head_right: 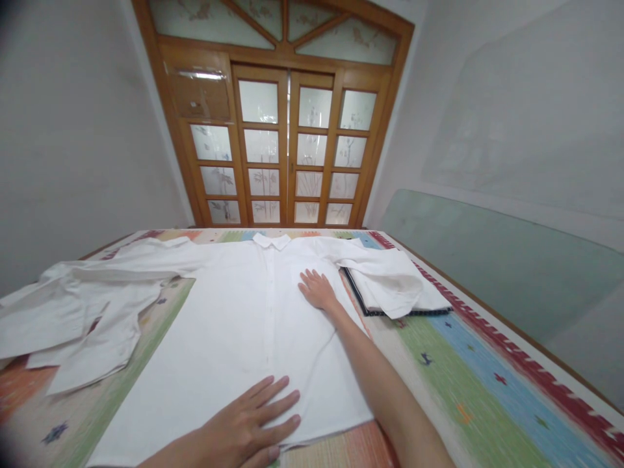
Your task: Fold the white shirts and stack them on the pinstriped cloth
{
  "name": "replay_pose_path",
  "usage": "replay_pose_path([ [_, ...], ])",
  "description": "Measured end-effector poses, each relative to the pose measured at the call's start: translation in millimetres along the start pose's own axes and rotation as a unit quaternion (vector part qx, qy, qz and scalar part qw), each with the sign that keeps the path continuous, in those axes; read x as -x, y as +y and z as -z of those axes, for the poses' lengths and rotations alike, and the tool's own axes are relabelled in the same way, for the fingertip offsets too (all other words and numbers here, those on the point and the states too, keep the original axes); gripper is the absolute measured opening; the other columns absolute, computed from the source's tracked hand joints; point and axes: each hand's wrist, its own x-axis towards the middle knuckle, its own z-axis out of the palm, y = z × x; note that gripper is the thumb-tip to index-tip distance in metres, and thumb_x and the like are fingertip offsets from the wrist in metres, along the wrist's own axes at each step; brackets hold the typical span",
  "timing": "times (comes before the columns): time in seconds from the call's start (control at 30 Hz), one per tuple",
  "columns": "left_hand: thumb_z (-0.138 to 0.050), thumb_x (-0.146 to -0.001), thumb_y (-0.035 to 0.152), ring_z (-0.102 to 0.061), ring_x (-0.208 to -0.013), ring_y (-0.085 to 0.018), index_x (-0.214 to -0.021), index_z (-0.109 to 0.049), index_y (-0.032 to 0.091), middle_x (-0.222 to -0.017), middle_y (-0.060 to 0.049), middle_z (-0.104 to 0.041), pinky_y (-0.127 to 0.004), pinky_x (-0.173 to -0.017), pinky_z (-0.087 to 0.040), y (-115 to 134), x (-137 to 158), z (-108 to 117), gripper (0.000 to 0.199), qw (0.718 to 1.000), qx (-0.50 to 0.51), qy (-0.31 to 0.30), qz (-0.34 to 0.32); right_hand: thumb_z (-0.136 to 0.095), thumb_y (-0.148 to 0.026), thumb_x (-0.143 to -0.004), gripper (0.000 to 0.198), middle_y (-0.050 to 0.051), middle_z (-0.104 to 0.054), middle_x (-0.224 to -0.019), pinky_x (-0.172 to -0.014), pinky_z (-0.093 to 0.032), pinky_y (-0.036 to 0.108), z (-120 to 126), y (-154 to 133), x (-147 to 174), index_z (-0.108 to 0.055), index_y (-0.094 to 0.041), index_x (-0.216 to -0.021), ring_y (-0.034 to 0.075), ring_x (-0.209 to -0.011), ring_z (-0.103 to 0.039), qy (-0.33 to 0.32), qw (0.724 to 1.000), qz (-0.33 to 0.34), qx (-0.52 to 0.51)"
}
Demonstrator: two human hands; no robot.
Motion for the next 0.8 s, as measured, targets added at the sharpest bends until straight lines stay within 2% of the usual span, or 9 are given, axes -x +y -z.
replay_pose_path([
  [0.1, -0.043, -0.098, 0.036, -0.036, -0.141, -0.027, -0.146, -0.037, 0.027, -0.152, -0.002, -0.041, -0.043, -0.113, -0.037, -0.3, 0.6, -1.1, 0.05, 1.0, -0.002, -0.008, 0.001, -0.027, -0.038, -0.101, 0.053, 0.008, -0.03, -0.157, -0.117, -0.018, 0.041, -1.6, 8.5, 4.7, -0.04, -0.018, -0.148, 0.022, -0.146, -0.025, 0.018, 1.0, -0.003, -0.016],
  [0.23, -0.043, -0.098, 0.036, -0.035, -0.142, -0.025, -0.147, -0.035, 0.028, -0.152, -0.002, -0.042, -0.041, -0.114, -0.036, -1.7, 3.0, -7.8, 0.05, 1.0, 0.0, 0.022, -0.001, -0.03, -0.036, -0.1, 0.052, 0.011, -0.033, -0.155, -0.116, -0.02, 0.041, -4.3, 17.1, 7.5, -0.044, -0.015, -0.146, 0.024, -0.145, -0.027, 0.039, 0.999, -0.025, -0.02],
  [0.43, -0.043, -0.098, 0.038, -0.037, -0.141, -0.024, -0.146, -0.038, 0.029, -0.15, -0.002, -0.045, -0.038, -0.114, -0.036, 3.5, 3.3, -14.5, 0.049, 0.999, -0.011, 0.045, -0.01, -0.031, -0.036, -0.1, 0.053, 0.013, -0.031, -0.156, -0.117, -0.019, 0.042, -9.4, 24.6, 14.5, -0.043, -0.014, -0.146, 0.025, -0.145, -0.026, 0.047, 0.997, -0.05, -0.021],
  [0.57, -0.041, -0.098, 0.039, -0.042, -0.138, -0.024, -0.143, -0.042, 0.029, -0.15, -0.001, -0.046, -0.038, -0.111, -0.039, 12.0, 2.7, -10.4, 0.046, 0.999, -0.016, 0.038, -0.008, -0.031, -0.037, -0.1, 0.053, 0.014, -0.031, -0.156, -0.117, -0.018, 0.041, -10.6, 26.7, 23.8, -0.043, -0.013, -0.145, 0.024, -0.145, -0.026, 0.05, 0.997, -0.056, -0.022],
  [0.8, -0.044, -0.096, 0.041, -0.047, -0.132, -0.025, -0.139, -0.047, 0.029, -0.146, -0.001, -0.051, -0.036, -0.103, -0.044, 15.5, 1.3, -11.5, 0.044, 0.997, -0.038, 0.072, -0.01, -0.032, -0.035, -0.1, 0.052, 0.013, -0.034, -0.155, -0.117, -0.02, 0.041, -6.5, 23.3, 31.1, -0.044, -0.013, -0.145, 0.025, -0.145, -0.027, 0.054, 0.997, -0.059, -0.015],
])
